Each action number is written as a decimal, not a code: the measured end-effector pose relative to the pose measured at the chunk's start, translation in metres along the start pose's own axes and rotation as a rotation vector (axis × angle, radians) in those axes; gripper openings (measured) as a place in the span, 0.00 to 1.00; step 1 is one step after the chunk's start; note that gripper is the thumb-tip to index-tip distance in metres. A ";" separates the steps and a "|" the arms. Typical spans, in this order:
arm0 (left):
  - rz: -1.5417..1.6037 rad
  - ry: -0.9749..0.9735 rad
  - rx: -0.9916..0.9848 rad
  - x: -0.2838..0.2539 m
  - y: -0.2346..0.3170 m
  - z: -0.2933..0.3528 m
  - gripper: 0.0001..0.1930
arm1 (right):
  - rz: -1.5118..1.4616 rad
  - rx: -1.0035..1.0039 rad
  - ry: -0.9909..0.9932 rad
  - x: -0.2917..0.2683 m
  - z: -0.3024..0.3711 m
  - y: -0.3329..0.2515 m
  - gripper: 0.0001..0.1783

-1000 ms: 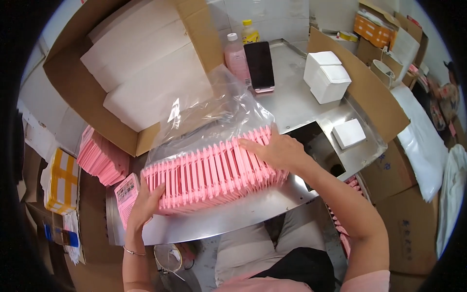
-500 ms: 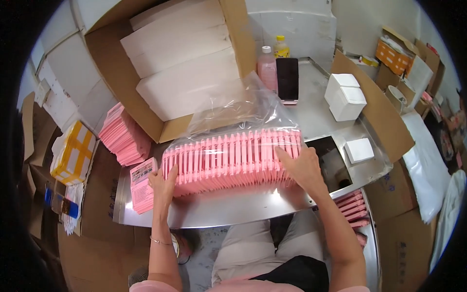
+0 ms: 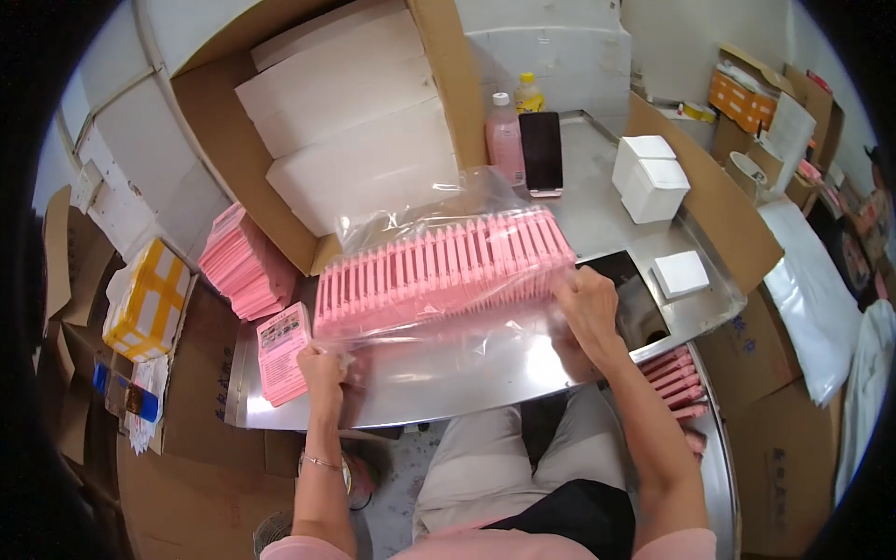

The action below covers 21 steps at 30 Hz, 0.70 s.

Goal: Packaging small pink tissue packs into plastic bags and boxes.

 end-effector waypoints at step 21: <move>0.068 -0.737 0.894 0.133 0.107 0.173 0.24 | -0.066 0.128 0.214 -0.222 0.169 0.012 0.26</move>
Point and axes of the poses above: each hand's wrist, its own z-axis away from the middle knuckle, its own x-axis out of the palm, y = z × x, the point moved 2 cm from there along -z, towards the middle knuckle, and after that the axes turned 3 degrees about y, right-handed, at the moved point
